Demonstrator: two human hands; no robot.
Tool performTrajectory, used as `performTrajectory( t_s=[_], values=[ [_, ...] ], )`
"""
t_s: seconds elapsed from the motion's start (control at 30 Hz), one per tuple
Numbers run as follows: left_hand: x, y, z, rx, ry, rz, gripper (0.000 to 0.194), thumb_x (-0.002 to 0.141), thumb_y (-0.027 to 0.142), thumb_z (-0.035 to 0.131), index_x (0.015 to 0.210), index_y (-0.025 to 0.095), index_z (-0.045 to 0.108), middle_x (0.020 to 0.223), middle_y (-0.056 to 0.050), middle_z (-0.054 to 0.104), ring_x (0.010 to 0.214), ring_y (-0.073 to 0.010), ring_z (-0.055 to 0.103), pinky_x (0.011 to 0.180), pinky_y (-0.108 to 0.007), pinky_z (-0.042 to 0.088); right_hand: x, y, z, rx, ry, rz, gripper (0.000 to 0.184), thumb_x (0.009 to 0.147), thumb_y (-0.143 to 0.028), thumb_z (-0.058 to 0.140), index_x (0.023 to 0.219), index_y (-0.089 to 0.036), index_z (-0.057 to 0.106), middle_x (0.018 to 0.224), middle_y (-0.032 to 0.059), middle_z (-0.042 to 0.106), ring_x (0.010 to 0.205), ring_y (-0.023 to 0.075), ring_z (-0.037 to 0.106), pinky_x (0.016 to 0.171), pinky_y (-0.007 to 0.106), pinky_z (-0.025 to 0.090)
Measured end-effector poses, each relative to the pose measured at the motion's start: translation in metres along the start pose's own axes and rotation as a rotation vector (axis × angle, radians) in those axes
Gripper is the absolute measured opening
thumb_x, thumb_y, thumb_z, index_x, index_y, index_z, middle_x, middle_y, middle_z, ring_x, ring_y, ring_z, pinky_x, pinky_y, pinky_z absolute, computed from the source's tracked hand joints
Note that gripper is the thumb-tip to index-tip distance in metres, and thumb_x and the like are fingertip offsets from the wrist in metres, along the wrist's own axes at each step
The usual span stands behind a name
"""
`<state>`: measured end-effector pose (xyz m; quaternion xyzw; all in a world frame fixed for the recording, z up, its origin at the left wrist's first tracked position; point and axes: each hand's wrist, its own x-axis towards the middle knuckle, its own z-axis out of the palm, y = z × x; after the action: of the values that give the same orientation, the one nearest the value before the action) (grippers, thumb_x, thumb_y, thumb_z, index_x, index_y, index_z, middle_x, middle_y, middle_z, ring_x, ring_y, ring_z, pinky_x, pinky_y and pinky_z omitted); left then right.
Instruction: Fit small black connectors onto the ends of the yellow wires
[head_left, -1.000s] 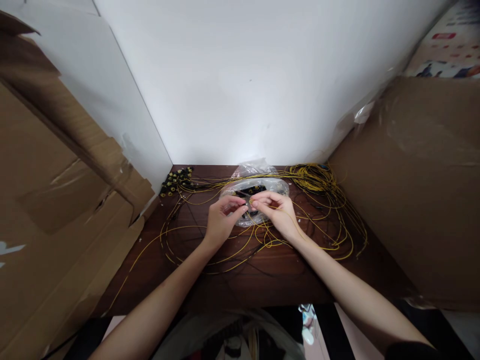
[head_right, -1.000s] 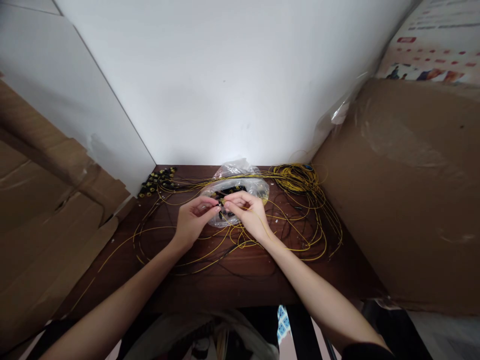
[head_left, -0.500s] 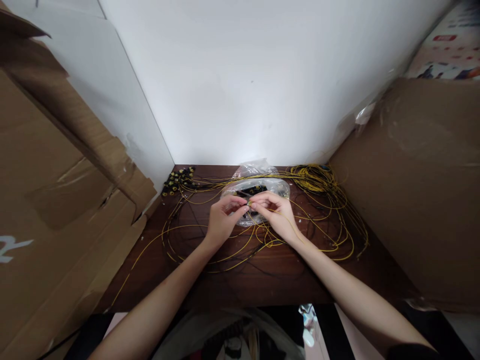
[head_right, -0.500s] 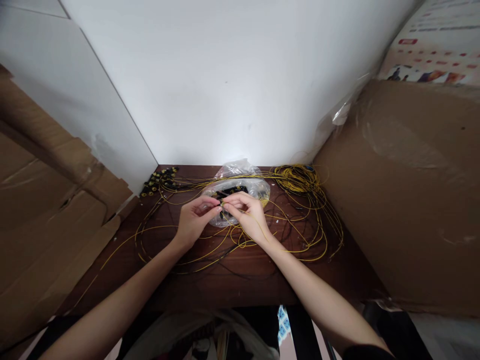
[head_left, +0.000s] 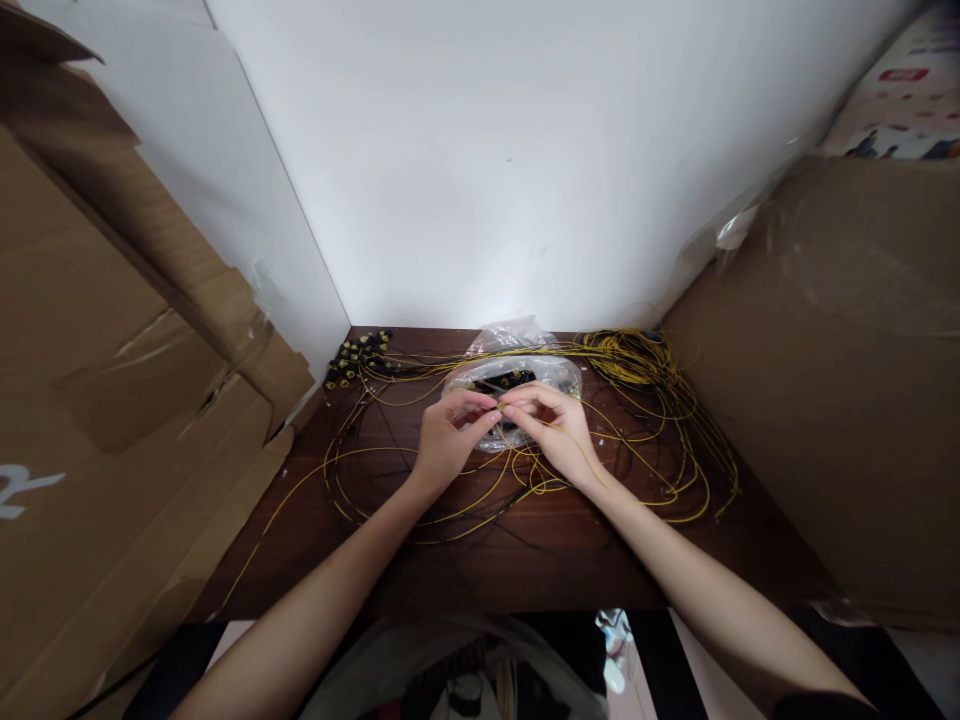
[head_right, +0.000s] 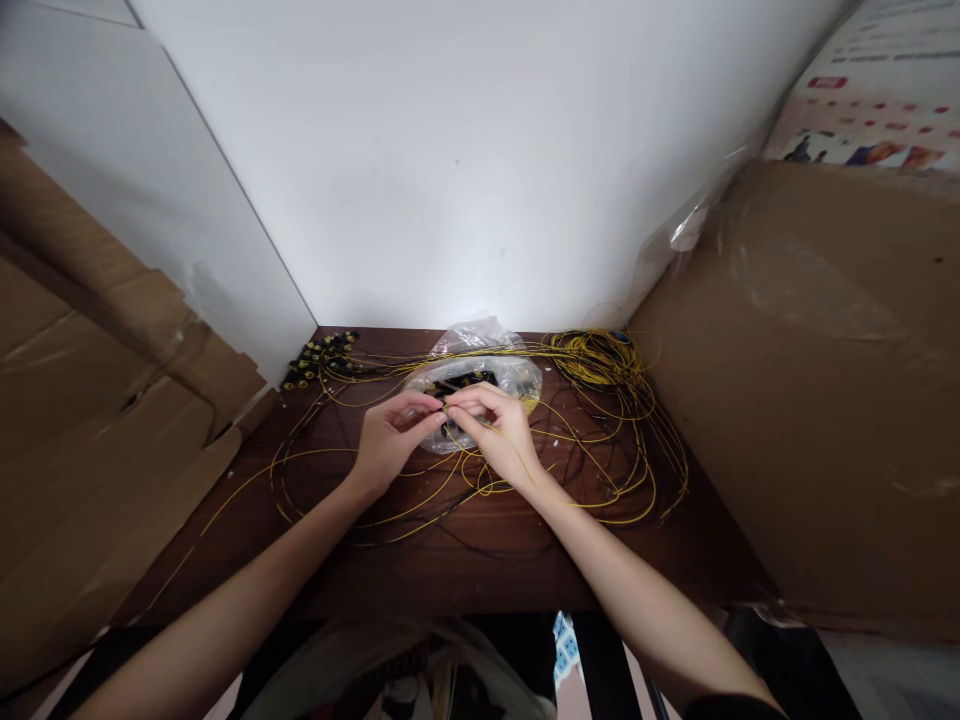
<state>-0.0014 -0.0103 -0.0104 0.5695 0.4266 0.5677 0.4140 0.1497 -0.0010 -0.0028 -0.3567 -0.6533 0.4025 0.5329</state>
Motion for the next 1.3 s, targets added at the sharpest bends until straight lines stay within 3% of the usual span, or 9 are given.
performTrajectory(
  t_s=[0.27, 1.3],
  values=[
    [-0.0009, 0.0021, 0.0015, -0.015, -0.004, -0.018, 0.011, 0.066, 0.02, 0.069, 0.075, 0.014, 0.065, 0.076, -0.002, 0.065, 0.071, -0.0125, 0.061, 0.069, -0.024, 0.051, -0.0001, -0.0014, -0.0014, -0.057, 0.04, -0.026, 0.011, 0.075, -0.024, 0.064, 0.083, -0.019, 0.068, 0.086, 0.0034, 0.064, 0.076, 0.0139, 0.061, 0.073, 0.029, 0.051],
    [-0.0002, 0.0002, -0.0021, 0.001, 0.004, 0.017, 0.011, 0.067, 0.021, 0.068, 0.076, 0.015, 0.064, 0.075, -0.002, 0.064, 0.07, -0.0124, 0.061, 0.067, -0.024, 0.051, -0.0024, -0.0028, 0.0069, 0.065, 0.074, 0.065, 0.011, 0.073, -0.025, 0.066, 0.081, -0.02, 0.068, 0.081, 0.0028, 0.066, 0.072, 0.0137, 0.061, 0.071, 0.028, 0.051]
  ],
)
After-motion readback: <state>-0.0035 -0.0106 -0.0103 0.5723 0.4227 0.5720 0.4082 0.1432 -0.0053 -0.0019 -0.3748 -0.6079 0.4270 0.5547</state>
